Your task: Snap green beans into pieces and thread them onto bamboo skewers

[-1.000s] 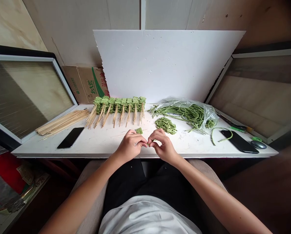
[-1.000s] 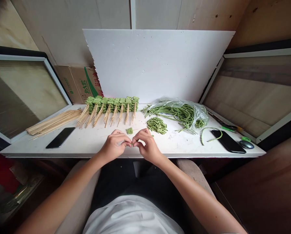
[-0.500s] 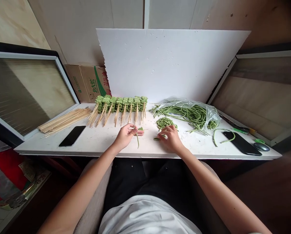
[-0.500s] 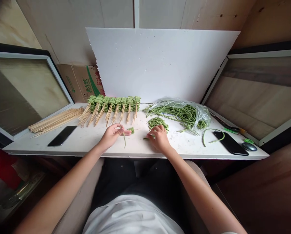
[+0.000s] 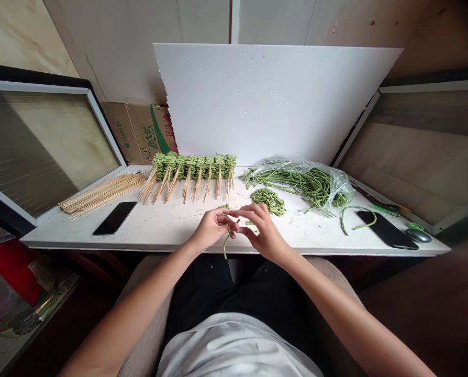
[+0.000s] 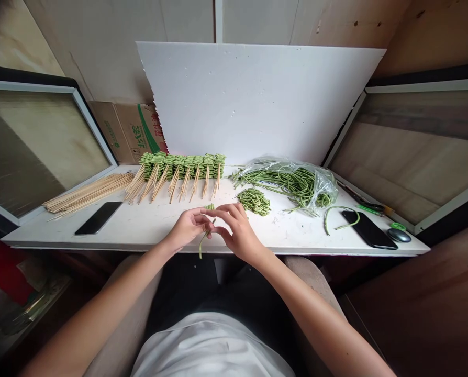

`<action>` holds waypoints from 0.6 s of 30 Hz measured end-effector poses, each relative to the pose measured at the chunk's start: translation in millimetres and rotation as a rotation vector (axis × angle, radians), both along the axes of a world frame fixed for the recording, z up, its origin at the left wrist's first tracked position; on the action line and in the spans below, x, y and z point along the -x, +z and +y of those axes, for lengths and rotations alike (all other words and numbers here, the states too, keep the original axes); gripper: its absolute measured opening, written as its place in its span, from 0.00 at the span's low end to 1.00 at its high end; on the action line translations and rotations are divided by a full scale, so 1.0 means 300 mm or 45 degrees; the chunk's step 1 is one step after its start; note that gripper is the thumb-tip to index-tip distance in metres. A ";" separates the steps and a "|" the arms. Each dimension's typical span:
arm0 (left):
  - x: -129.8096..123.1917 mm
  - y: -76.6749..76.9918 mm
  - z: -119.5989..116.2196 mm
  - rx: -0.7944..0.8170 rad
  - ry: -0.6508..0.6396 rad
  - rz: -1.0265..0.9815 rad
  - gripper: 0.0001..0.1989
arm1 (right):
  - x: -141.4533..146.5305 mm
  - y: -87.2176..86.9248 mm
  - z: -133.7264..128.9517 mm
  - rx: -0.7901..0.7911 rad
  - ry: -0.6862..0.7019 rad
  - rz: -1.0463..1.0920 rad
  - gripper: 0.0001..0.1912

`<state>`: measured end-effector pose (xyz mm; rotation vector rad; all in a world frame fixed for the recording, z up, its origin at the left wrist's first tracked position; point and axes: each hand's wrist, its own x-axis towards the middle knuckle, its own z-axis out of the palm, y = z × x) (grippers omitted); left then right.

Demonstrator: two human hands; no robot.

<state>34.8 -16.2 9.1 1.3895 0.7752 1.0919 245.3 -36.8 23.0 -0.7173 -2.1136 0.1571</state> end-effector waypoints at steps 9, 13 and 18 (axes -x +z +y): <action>0.016 0.036 -0.017 -0.031 -0.027 0.192 0.24 | -0.027 -0.003 0.040 -0.135 -0.145 0.028 0.08; 0.036 0.054 -0.014 -0.156 0.025 0.329 0.19 | -0.028 -0.006 0.040 -0.154 -0.174 0.027 0.08; 0.035 0.045 -0.020 -0.315 0.206 0.412 0.15 | -0.018 -0.018 0.033 -0.136 -0.085 0.020 0.04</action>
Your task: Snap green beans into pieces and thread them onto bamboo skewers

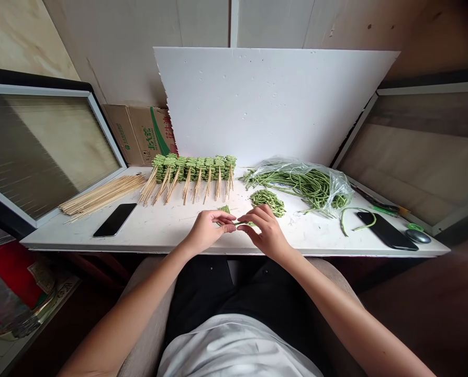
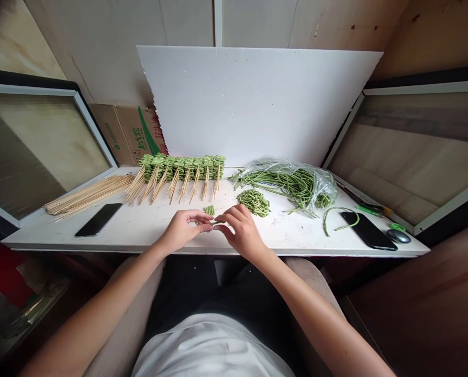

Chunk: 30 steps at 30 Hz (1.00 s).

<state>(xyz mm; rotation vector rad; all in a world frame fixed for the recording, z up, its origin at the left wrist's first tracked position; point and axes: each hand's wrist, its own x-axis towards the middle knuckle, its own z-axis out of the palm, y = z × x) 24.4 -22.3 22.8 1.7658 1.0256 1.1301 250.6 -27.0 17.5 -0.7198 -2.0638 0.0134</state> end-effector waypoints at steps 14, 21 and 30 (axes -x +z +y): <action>0.000 0.036 -0.051 -0.796 0.153 0.333 0.11 | 0.015 0.030 -0.036 0.117 0.156 0.160 0.04; -0.002 0.038 -0.049 -0.885 0.171 0.326 0.09 | 0.012 0.033 -0.031 0.100 0.078 0.177 0.05; -0.009 0.012 -0.037 -0.802 0.007 0.393 0.05 | 0.005 0.037 -0.022 0.058 0.146 0.232 0.02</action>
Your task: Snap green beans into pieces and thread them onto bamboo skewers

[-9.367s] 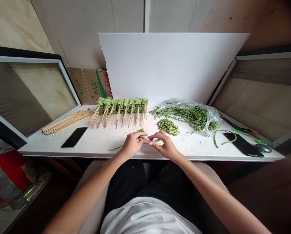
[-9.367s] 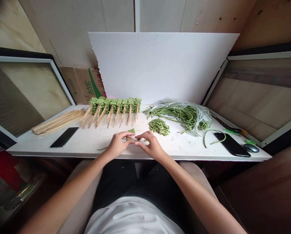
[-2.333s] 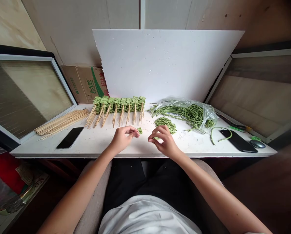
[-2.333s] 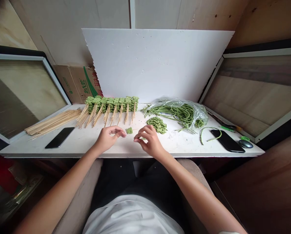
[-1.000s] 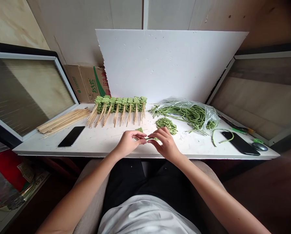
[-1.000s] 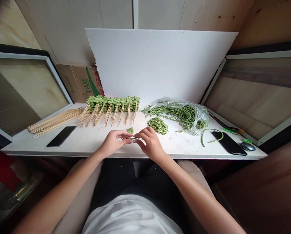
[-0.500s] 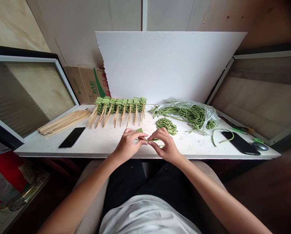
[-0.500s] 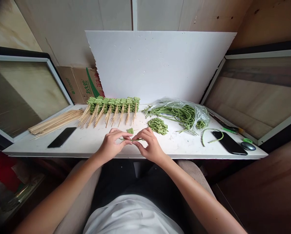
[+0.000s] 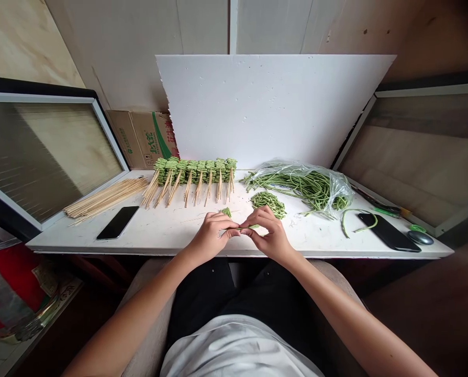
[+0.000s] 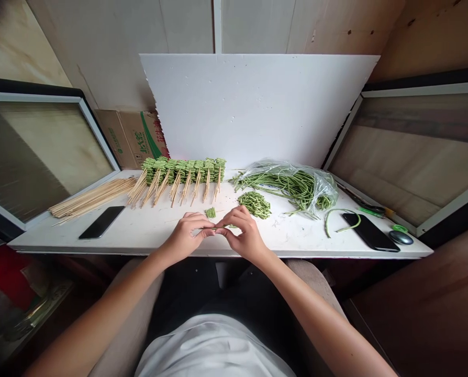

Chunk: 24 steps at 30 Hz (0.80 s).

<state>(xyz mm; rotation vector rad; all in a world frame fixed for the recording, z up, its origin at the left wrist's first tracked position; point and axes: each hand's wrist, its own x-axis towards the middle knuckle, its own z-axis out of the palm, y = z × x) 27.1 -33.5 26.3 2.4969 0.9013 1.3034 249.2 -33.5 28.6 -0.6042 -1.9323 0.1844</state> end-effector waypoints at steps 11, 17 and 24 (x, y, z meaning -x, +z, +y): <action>-0.006 -0.012 -0.009 0.041 -0.005 0.060 0.11 | 0.011 -0.022 -0.015 0.164 0.098 -0.079 0.08; -0.009 -0.028 0.014 0.166 -0.076 0.071 0.11 | -0.008 -0.019 0.007 0.366 0.304 -0.095 0.13; 0.076 -0.008 0.097 0.582 -0.060 -0.388 0.12 | -0.082 -0.002 0.071 0.345 0.159 -0.219 0.15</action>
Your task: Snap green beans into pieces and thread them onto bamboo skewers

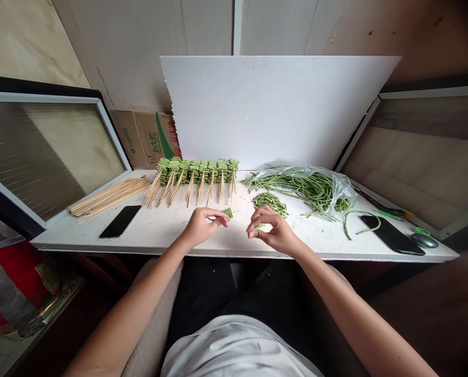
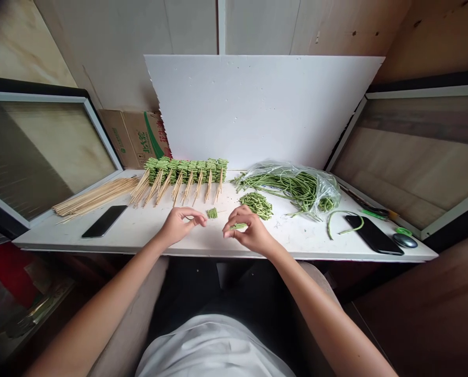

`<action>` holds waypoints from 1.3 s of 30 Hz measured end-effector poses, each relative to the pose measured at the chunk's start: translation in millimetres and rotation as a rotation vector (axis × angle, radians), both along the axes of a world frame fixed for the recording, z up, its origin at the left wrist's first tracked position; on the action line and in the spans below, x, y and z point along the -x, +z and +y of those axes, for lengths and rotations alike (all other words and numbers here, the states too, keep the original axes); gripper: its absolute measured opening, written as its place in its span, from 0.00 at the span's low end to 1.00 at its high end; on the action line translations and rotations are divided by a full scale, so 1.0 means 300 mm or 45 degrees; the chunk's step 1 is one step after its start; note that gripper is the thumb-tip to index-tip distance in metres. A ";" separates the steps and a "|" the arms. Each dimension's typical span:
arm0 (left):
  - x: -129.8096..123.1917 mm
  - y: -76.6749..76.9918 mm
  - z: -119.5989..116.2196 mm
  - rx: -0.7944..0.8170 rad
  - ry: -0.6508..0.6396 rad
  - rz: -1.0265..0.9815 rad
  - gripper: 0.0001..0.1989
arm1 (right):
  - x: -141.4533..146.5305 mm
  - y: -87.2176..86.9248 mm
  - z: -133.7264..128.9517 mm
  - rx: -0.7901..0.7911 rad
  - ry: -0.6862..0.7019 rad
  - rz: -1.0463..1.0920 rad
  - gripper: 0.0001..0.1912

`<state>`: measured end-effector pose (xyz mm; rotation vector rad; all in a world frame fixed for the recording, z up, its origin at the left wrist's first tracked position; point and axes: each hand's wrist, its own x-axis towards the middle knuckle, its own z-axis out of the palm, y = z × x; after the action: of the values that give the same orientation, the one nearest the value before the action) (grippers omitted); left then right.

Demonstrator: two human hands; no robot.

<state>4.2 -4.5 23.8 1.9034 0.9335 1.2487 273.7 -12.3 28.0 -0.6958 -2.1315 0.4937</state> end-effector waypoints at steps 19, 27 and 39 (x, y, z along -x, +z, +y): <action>-0.090 -0.049 -0.031 0.712 -0.108 -0.834 0.21 | 0.090 -0.050 -0.054 0.001 -0.176 0.216 0.23; -0.109 -0.033 -0.057 0.513 -0.049 -0.595 0.22 | 0.085 -0.034 -0.056 -0.231 -0.307 0.297 0.03; -0.114 0.028 -0.135 -0.180 0.035 0.013 0.08 | 0.102 -0.020 -0.088 -0.253 -0.213 0.309 0.04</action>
<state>38.4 -45.0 32.3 2.0138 0.8998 1.3538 243.0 -38.7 21.9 -0.6586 -1.8465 0.2572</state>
